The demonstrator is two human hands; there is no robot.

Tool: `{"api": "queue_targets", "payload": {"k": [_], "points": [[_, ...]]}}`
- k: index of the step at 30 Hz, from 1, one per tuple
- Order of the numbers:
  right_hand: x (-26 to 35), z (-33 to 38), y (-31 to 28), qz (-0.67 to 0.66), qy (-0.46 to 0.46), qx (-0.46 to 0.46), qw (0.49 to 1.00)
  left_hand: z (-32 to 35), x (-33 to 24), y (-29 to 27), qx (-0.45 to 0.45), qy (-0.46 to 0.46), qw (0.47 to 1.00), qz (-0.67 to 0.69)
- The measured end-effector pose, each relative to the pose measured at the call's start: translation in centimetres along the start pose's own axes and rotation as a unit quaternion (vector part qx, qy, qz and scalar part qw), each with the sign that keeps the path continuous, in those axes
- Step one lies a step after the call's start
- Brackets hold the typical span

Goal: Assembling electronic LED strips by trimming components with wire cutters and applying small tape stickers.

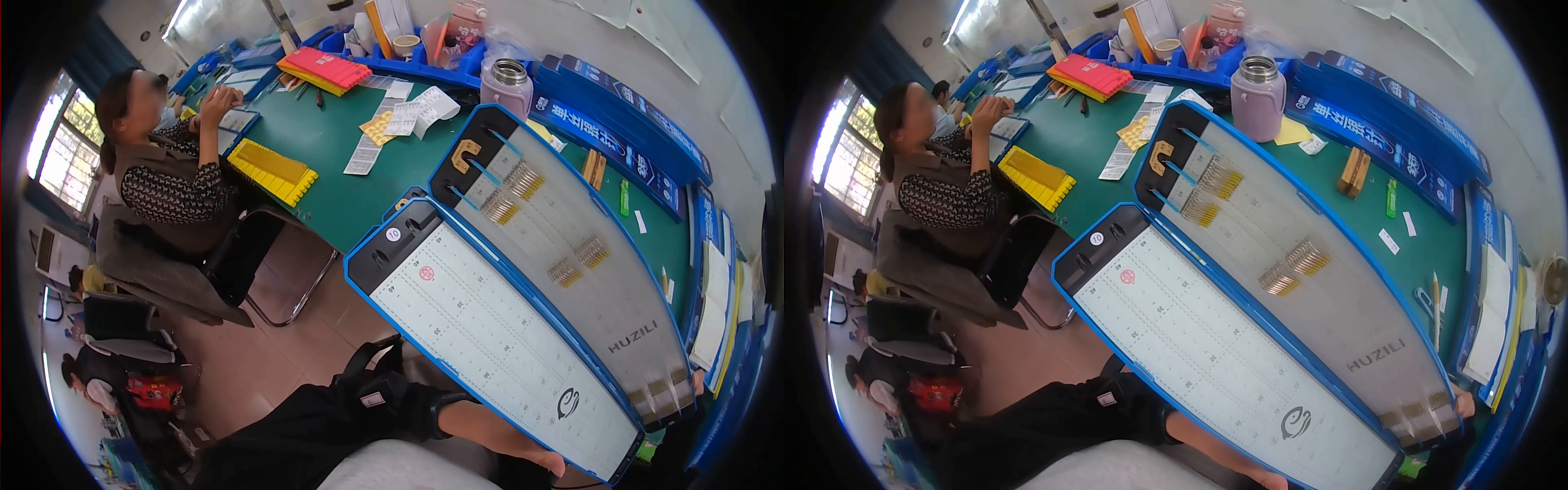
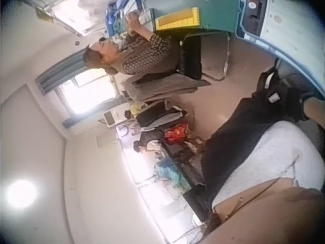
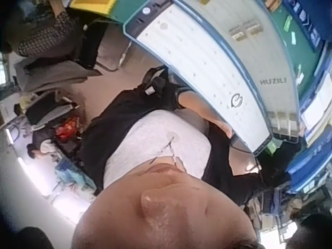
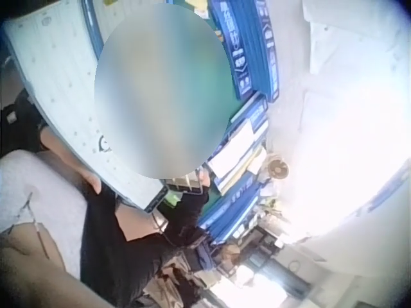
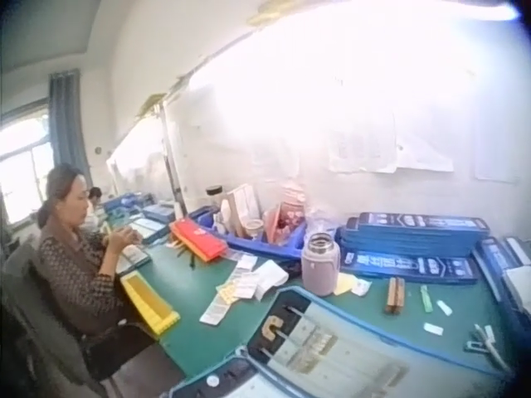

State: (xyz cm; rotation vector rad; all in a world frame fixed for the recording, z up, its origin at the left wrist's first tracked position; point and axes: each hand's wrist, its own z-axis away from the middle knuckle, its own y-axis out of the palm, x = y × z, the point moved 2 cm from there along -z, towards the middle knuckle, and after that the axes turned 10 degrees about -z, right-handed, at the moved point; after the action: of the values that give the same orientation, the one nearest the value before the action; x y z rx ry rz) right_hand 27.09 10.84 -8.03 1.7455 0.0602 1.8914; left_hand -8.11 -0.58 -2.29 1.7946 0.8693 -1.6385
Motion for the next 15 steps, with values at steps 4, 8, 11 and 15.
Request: {"api": "queue_targets", "payload": {"k": [4,8,11,15], "points": [[3.1,1.7,0.6,-0.01,0.038,-0.024,0.999,-0.6,-1.1,0.2,0.008,-0.017,1.0,-0.003],[5.2,4.5,2.4,-0.036,0.072,-0.061,0.995,-0.4,-2.1,1.0,0.031,-0.046,0.998,0.001],[6.0,6.7,4.4,-0.066,0.099,-0.09,0.989,-0.6,-3.3,-0.3,0.052,-0.076,0.996,0.011],[7.6,11.0,7.5,-0.107,0.129,-0.15,0.974,-1.3,-3.8,0.6,0.104,-0.106,0.989,0.024]]}}
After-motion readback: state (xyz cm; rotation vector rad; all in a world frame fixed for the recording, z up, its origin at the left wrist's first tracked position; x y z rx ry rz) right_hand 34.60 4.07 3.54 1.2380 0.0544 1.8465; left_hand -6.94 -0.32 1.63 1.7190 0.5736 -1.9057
